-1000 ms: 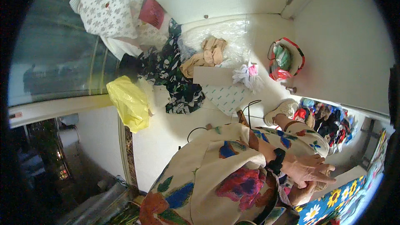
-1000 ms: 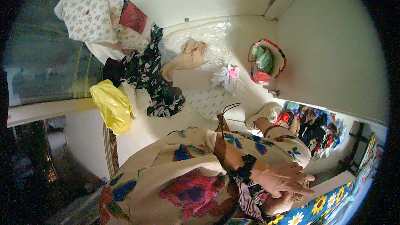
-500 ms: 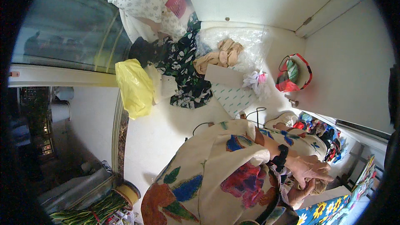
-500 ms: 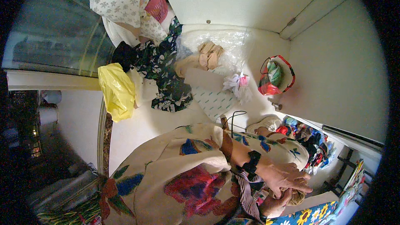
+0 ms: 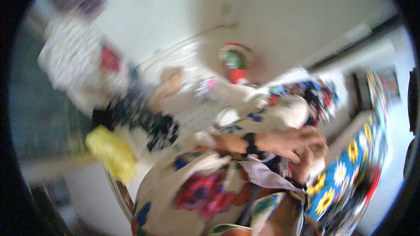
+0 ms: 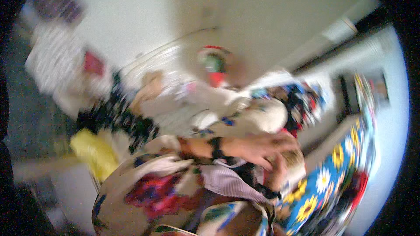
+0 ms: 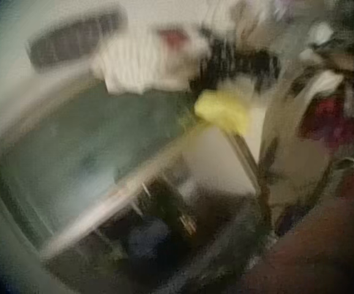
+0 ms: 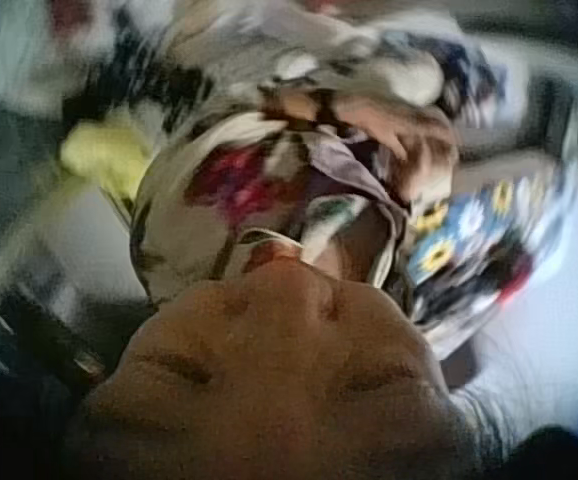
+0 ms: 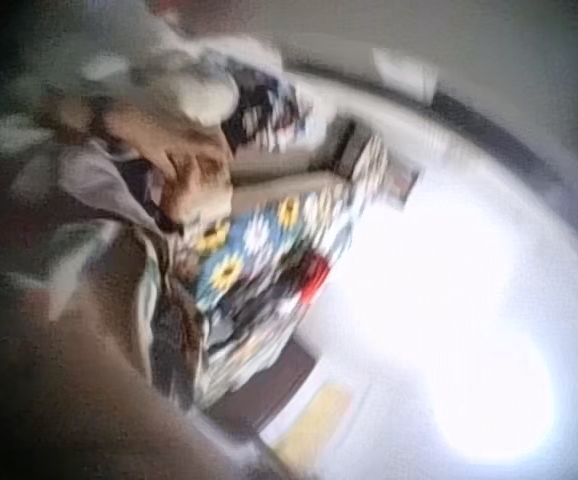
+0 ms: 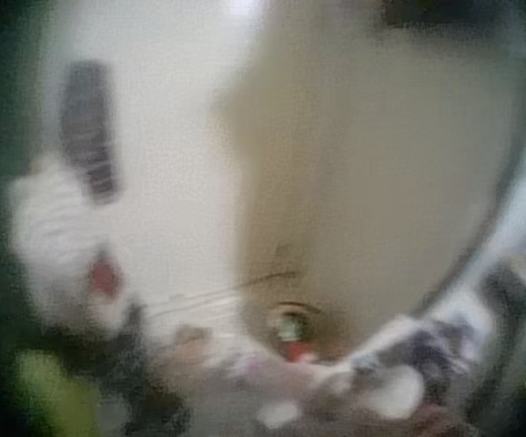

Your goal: The person sits on the floor and sorts through a pile of socks. They pick up individual socks, unfold them, and place them into a cardboard box or onto a nearby bed. The process is repeated for multiple socks of different colors.

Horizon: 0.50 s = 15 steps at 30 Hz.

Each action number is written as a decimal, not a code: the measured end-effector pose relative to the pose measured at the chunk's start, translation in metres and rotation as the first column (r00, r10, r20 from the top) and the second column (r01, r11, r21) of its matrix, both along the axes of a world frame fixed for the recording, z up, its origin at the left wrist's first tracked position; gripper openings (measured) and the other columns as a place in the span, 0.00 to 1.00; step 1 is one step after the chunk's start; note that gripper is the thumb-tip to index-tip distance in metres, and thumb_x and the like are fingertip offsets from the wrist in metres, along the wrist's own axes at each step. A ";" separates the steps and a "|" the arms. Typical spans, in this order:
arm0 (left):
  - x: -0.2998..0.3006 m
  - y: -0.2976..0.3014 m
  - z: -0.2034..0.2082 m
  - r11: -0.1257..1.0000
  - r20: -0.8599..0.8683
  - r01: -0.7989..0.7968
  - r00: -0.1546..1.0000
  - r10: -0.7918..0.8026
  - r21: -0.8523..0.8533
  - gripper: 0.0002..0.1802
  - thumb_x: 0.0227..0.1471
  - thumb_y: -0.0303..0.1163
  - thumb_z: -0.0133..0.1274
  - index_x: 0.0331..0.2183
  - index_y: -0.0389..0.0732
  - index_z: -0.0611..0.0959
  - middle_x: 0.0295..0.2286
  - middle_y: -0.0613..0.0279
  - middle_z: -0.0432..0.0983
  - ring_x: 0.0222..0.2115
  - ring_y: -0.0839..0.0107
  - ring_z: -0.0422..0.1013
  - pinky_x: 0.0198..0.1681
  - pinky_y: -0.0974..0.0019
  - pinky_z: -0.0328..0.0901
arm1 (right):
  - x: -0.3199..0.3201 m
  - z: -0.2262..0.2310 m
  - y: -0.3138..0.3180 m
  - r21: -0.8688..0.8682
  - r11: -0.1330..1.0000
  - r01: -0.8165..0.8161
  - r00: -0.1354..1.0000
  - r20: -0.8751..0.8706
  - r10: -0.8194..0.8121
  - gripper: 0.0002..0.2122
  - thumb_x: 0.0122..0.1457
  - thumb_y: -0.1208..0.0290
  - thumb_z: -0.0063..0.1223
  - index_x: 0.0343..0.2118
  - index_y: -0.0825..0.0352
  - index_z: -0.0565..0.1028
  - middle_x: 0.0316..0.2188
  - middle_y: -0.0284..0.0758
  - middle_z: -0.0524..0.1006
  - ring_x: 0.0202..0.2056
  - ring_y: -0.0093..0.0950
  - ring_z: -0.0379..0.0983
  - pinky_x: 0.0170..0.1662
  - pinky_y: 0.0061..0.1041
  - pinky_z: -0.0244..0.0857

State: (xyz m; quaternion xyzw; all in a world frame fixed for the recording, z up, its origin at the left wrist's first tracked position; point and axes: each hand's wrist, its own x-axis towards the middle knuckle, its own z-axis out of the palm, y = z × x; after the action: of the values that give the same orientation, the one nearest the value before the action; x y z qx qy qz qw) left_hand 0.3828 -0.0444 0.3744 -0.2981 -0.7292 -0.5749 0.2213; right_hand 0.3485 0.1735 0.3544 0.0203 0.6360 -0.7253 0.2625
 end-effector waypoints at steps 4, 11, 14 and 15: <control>-0.002 -0.003 0.011 0.978 0.168 0.172 0.974 -0.151 -0.119 0.47 0.40 0.34 0.66 0.61 0.47 0.63 0.60 0.47 0.55 0.60 0.49 0.55 0.63 0.52 0.52 | 0.027 0.001 -0.001 -0.169 0.972 0.161 0.987 -0.001 -0.163 0.28 0.52 0.79 0.56 0.57 0.65 0.63 0.52 0.34 0.71 0.51 0.29 0.70 0.53 0.31 0.67; -0.020 -0.006 0.000 0.991 0.365 0.067 0.931 -0.018 -0.120 0.31 0.49 0.27 0.58 0.55 0.38 0.71 0.52 0.52 0.69 0.52 0.62 0.68 0.55 0.62 0.62 | 0.070 0.031 0.050 -0.426 0.814 0.395 0.867 -0.120 -0.483 0.31 0.49 0.82 0.57 0.58 0.64 0.63 0.52 0.38 0.71 0.53 0.35 0.70 0.57 0.36 0.65; -0.040 0.001 -0.008 0.996 0.432 0.038 0.902 0.003 -0.087 0.25 0.50 0.24 0.54 0.53 0.36 0.74 0.46 0.53 0.74 0.46 0.65 0.72 0.50 0.65 0.66 | 0.104 0.043 0.098 -0.406 0.796 0.448 0.789 -0.239 -0.566 0.36 0.47 0.72 0.63 0.60 0.63 0.59 0.55 0.38 0.67 0.56 0.36 0.66 0.58 0.37 0.63; -0.050 0.004 -0.010 0.988 0.439 0.058 0.898 0.011 -0.144 0.25 0.50 0.24 0.54 0.52 0.36 0.74 0.45 0.53 0.74 0.45 0.64 0.73 0.50 0.64 0.66 | 0.117 0.050 0.117 -0.337 0.771 0.540 0.722 -0.285 -0.630 0.37 0.47 0.70 0.63 0.61 0.62 0.58 0.56 0.38 0.65 0.56 0.36 0.65 0.58 0.37 0.63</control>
State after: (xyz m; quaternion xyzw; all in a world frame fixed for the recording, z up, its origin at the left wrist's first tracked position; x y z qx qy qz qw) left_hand 0.3330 -0.0406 0.3646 -0.1861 -0.7986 -0.5720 0.0208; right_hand 0.4651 0.2903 0.4044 0.0490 0.5463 -0.8289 -0.1103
